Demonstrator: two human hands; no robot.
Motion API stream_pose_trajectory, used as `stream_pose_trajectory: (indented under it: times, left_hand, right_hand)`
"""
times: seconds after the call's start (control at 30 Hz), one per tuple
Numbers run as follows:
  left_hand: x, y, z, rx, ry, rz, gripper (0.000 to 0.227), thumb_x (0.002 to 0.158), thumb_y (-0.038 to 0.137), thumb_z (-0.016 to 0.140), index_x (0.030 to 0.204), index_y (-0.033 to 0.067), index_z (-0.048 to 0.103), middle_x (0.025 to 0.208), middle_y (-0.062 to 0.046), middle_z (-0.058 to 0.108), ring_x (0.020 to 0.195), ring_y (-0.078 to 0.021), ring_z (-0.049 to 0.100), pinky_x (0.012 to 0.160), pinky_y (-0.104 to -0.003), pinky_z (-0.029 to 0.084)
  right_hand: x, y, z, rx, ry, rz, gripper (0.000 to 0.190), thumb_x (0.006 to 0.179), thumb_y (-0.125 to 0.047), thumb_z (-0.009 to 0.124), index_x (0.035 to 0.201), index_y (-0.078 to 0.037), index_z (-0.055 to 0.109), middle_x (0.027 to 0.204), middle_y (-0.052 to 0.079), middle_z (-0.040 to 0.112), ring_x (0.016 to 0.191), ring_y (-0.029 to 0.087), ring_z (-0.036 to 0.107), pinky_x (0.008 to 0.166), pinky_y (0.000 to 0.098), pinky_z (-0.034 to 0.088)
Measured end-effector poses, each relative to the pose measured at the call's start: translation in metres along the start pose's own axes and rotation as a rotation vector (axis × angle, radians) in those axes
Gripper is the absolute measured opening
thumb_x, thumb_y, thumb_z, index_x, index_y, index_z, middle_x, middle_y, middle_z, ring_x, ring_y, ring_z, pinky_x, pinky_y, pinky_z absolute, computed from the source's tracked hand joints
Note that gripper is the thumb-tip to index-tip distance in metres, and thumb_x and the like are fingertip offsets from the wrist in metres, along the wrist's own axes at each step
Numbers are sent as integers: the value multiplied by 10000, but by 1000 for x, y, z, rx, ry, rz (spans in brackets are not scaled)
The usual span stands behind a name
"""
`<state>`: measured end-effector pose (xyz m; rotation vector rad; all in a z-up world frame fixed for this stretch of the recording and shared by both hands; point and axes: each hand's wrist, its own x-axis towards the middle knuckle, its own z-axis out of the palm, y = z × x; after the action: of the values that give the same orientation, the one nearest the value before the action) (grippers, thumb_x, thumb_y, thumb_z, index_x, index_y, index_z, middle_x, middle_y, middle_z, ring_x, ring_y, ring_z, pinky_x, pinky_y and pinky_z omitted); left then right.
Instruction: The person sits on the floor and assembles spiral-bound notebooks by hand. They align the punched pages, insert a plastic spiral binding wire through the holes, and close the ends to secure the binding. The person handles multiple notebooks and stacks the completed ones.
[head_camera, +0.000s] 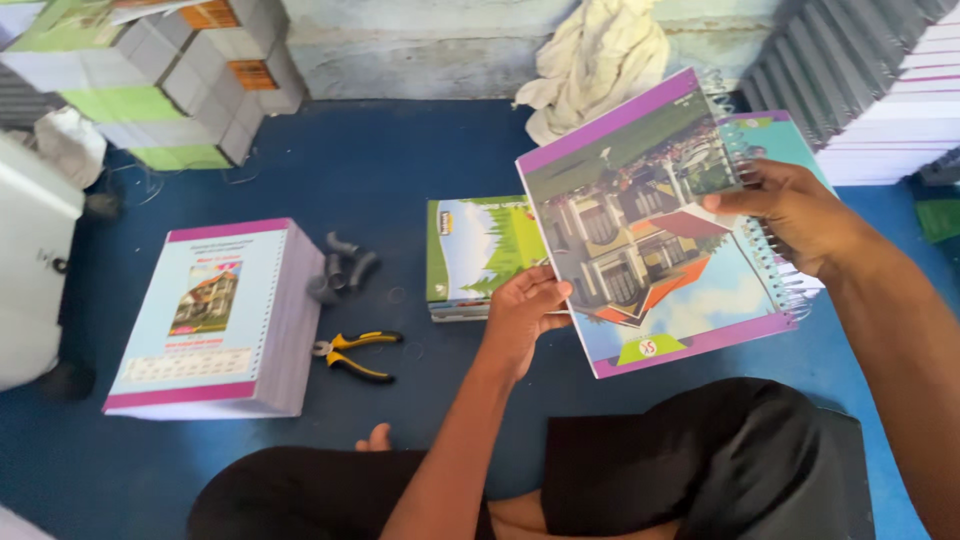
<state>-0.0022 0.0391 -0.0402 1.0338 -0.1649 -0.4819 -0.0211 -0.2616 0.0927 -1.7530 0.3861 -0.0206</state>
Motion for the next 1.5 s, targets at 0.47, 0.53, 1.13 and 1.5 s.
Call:
stream_pose_trajectory:
  times: [0.47,0.53,1.13,1.5]
  left_hand:
    - [157,-14,115,157,-168,-89,332,876,142,756,1126,-62,681,1001,-136,731,839,-230,735,735,-380,619]
    - [179,-18,129,177,-189,-86,333,871,137,757,1120,-71,681,994,-149,732,842,-244,741,736,-392,628]
    - [232,-74,168,404,8,-114,263,816,89,770,970,-104,681,947,-228,752,810,-297,776,688,-426,673]
    - [223,-67,182,455,206,-135,213,802,131,797,815,-63,711,836,-177,763,694,-235,767,569,-337,663]
  right_hand:
    - [82,43,-166,-30,102,98,532,916,-241,693,1356,34,577,1125,130,689,998,204,669,884,382,526]
    - [93,43,-185,-41,66,81,525,922,-238,692,1348,49,581,1149,152,684,1035,219,658,928,399,511]
    - [158,126,-229,-159,261,158,475,905,-192,766,1315,-1,619,1149,123,689,1031,215,669,929,375,525]
    - [160,127,-210,-354,264,118,569,957,-249,737,1423,32,571,1196,238,676,1035,301,671,897,415,536]
